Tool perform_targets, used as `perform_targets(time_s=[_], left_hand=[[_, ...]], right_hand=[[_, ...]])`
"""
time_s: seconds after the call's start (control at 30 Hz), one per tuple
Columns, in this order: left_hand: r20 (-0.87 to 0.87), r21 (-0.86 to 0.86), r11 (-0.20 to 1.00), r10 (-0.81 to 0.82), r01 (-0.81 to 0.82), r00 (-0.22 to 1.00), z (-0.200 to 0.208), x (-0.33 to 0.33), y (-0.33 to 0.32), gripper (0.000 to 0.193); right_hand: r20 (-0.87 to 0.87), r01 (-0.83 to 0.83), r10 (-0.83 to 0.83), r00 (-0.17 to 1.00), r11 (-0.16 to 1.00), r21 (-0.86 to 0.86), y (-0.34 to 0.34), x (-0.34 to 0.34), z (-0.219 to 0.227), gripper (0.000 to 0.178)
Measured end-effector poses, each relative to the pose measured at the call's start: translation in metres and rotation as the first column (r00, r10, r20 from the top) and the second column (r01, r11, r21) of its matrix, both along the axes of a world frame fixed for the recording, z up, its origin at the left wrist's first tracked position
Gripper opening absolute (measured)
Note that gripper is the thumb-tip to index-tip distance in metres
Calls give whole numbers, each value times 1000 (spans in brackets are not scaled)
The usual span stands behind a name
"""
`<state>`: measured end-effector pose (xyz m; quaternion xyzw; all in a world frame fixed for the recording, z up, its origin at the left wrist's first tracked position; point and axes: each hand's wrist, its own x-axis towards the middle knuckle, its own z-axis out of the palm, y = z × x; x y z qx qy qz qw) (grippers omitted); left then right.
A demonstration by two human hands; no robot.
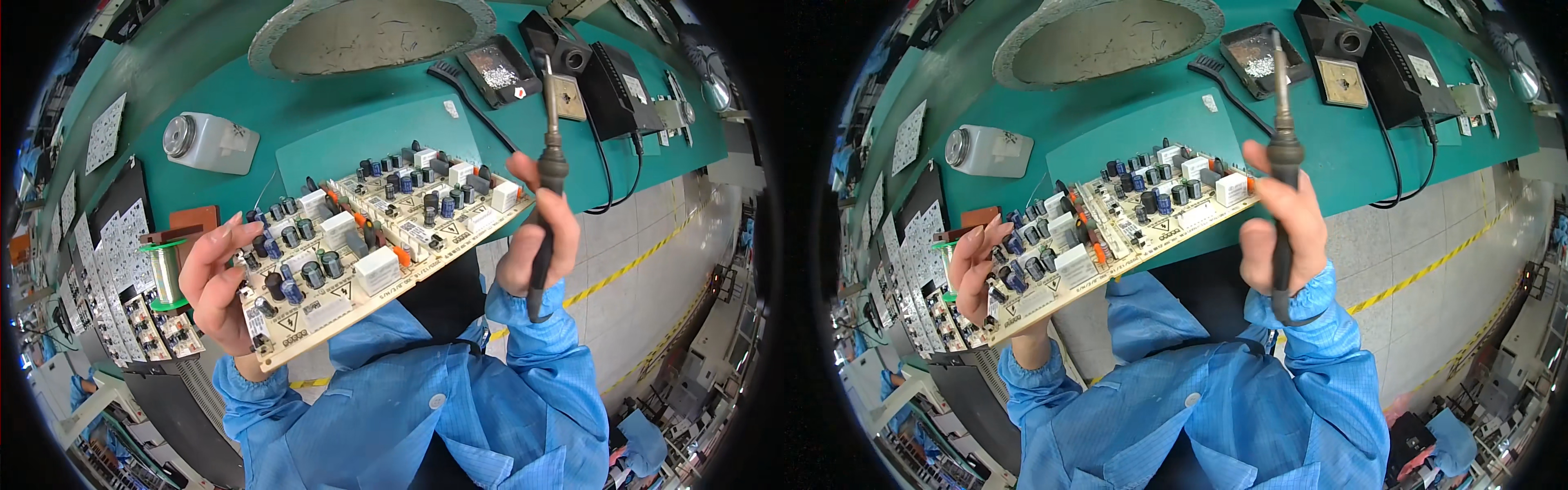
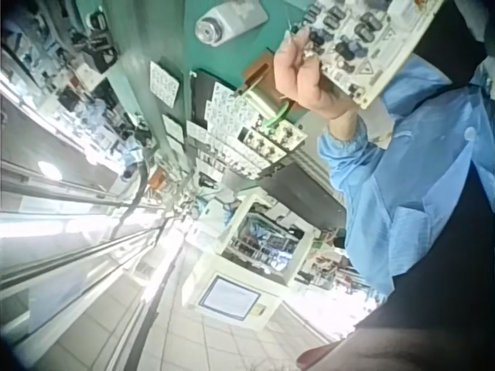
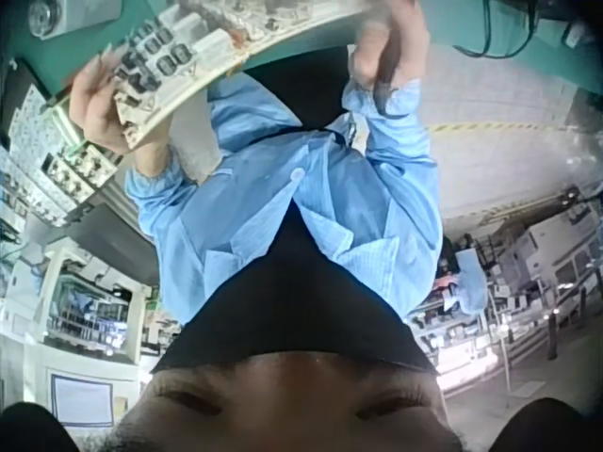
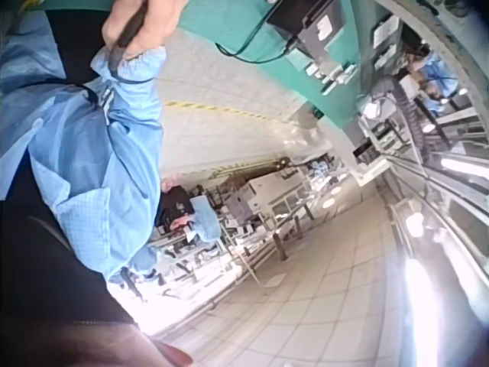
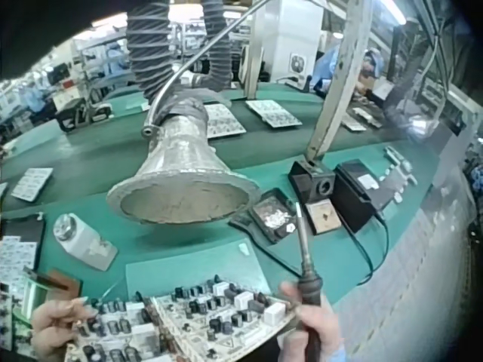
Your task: Soldering electronic components onto printed circuit boards at a manual assembly station.
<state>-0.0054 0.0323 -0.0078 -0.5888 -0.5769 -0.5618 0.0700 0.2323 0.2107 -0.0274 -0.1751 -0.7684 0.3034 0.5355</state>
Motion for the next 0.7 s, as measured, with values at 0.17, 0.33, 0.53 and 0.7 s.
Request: perform_targets(time_s=[0.17,0.33,0.53,0.7], left_hand=[[-84,-8,998,62,-63,995,7,10,2,38],[-349,-308,900,194,-308,917,35,11,7,42],[-274,-169,933,264,-317,925,33,22,16,44],[-256,-132,947,253,-293,933,36,24,19,36]], right_hand=[[80,-43,39,996,998,52,0,0,5,36],[71,-50,47,996,998,47,-4,6,-4,31],[72,14,-15,997,1000,12,-7,12,-13,29],[33,35,-34,999,998,-43,-8,13,-20,31]])
